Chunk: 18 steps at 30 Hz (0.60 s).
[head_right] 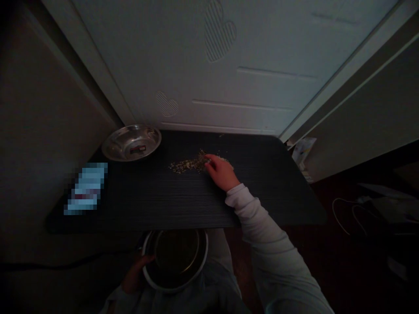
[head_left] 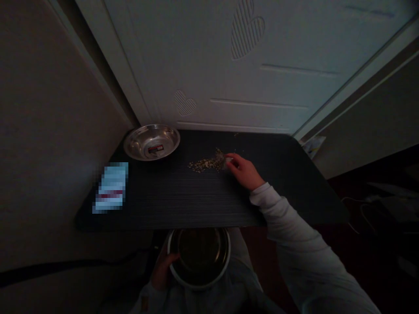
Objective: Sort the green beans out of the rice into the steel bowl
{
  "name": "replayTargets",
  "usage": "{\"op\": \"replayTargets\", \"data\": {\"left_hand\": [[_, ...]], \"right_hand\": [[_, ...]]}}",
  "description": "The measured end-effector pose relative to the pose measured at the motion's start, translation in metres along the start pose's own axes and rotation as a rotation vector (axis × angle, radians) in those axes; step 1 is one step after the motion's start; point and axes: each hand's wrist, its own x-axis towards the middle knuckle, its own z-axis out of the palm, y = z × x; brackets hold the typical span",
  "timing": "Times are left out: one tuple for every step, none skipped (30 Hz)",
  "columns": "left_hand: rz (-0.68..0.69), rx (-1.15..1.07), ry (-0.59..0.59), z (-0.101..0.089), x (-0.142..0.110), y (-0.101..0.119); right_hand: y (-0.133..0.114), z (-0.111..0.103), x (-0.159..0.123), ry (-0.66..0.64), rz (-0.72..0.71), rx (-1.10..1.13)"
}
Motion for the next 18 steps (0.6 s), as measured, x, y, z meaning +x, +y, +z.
{"op": "replayTargets", "data": {"left_hand": [[0.002,0.007,0.008,-0.001,0.000,0.000],[0.003,0.014,0.017,-0.001,0.000,0.000],[0.006,0.019,0.023,-0.002,0.001,0.000],[0.012,0.020,0.027,-0.002,0.001,0.000],[0.021,0.018,0.029,-0.002,0.002,0.000],[0.032,0.015,0.032,-0.003,0.003,-0.001],[0.044,0.012,0.036,-0.003,0.003,-0.001],[0.055,0.010,0.041,-0.003,0.004,-0.002],[0.065,0.009,0.049,-0.003,0.005,-0.002],[0.072,0.009,0.059,-0.004,0.007,-0.003],[0.076,0.010,0.068,-0.004,0.008,-0.004],[0.073,0.013,0.077,-0.005,0.009,-0.006],[0.067,0.017,0.086,-0.005,0.011,-0.007],[0.059,0.019,0.094,-0.006,0.012,-0.008],[0.051,0.020,0.103,-0.006,0.014,-0.009],[0.047,0.018,0.113,-0.007,0.015,-0.010],[0.047,0.014,0.124,-0.008,0.016,-0.011],[0.051,0.010,0.131,-0.008,0.018,-0.012]], "right_hand": [[-0.005,0.006,0.004,0.009,-0.025,0.003],[-0.009,0.012,0.008,0.016,-0.051,0.007],[-0.014,0.018,0.012,0.022,-0.076,0.010],[-0.017,0.023,0.015,0.025,-0.099,0.014],[-0.020,0.029,0.018,0.027,-0.117,0.018],[-0.023,0.033,0.019,0.032,-0.131,0.018],[-0.024,0.037,0.020,0.036,-0.141,0.015],[-0.025,0.040,0.020,0.041,-0.148,0.007],[-0.026,0.042,0.019,0.043,-0.154,-0.006],[-0.027,0.044,0.018,0.039,-0.160,-0.023],[-0.027,0.044,0.017,0.030,-0.166,-0.044],[-0.027,0.045,0.015,0.017,-0.172,-0.067],[-0.027,0.045,0.014,0.003,-0.178,-0.090],[-0.028,0.045,0.013,-0.009,-0.182,-0.112],[-0.028,0.044,0.012,-0.017,-0.184,-0.132],[-0.028,0.045,0.012,-0.022,-0.188,-0.149],[-0.029,0.045,0.011,-0.025,-0.193,-0.162],[-0.029,0.045,0.011,-0.025,-0.199,-0.171]]}}
